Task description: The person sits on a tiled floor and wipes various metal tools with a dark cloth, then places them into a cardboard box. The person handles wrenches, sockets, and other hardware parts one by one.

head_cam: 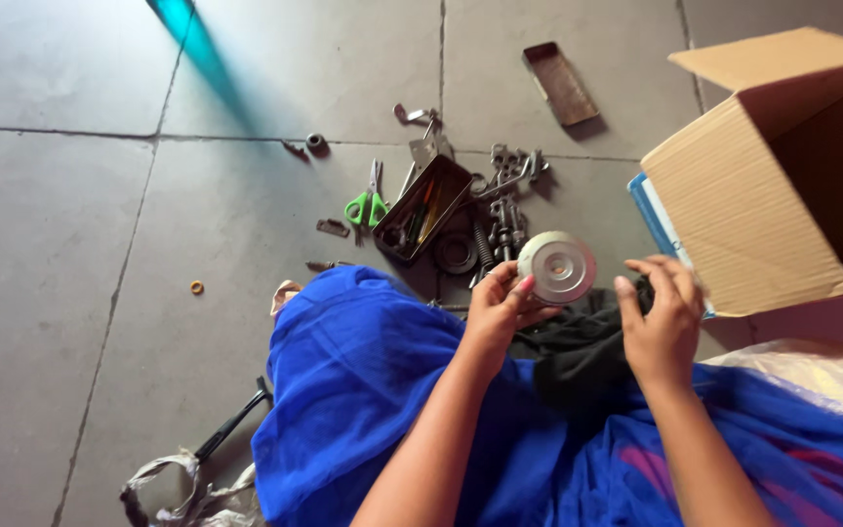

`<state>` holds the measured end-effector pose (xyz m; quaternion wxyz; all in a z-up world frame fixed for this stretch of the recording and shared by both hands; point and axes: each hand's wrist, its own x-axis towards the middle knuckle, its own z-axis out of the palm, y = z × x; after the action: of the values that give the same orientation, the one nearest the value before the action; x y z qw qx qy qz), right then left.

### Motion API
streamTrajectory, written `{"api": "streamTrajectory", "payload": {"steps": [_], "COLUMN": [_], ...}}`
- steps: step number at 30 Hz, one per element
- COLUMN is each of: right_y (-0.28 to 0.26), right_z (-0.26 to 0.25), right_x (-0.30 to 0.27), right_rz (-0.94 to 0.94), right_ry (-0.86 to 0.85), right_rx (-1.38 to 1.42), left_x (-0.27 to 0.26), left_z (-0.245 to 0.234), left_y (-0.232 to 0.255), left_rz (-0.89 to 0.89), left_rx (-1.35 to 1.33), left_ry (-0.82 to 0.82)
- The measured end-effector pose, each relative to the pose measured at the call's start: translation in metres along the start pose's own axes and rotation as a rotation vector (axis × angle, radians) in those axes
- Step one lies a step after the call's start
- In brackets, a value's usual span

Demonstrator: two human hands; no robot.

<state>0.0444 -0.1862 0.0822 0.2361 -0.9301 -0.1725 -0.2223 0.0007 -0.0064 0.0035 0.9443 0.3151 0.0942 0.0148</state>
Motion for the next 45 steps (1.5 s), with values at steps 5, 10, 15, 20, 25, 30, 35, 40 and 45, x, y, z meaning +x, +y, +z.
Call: {"api": "streamTrajectory", "payload": {"steps": [5, 10, 15, 20, 25, 30, 35, 40, 45], "right_y": [-0.013, -0.050, -0.116, -0.152, -0.138, -0.123, -0.142, -0.172, -0.168], "right_z": [0.009, -0.004, 0.026, 0.102, 0.159, 0.175, 0.167, 0.175, 0.187], "right_x": [0.009, 0.033, 0.060, 0.073, 0.067, 0.061, 0.070, 0.084, 0.084], "right_rz": [0.574, 0.092, -0.348, -0.491, -0.495, -0.478, -0.524, -0.274, -0.242], "right_ry": [-0.326, -0.186, -0.119, -0.324, -0.453, -0.539, -0.479, -0.740, -0.796], "right_rx": [1.063, 0.507, 0.333, 0.279, 0.372, 0.420, 0.302, 0.022, 0.036], "left_x": [-0.008, -0.006, 0.016, 0.016, 0.014, 0.006, -0.006, -0.005, -0.005], "left_z": [0.008, -0.009, -0.040, -0.040, -0.038, -0.049, -0.055, -0.052, -0.051], "left_y": [0.010, 0.007, -0.015, -0.026, 0.025, 0.104, 0.135, 0.135, 0.139], "left_rz": [0.008, 0.083, 0.044, -0.103, 0.678, 0.845, 0.690, 0.671, 0.621], "left_rx": [0.023, -0.026, -0.105, 0.054, 0.213, 0.291, -0.253, -0.279, -0.250], "left_ry": [-0.038, 0.198, 0.433, 0.552, 0.807, 0.923, 0.844, 0.847, 0.854]}}
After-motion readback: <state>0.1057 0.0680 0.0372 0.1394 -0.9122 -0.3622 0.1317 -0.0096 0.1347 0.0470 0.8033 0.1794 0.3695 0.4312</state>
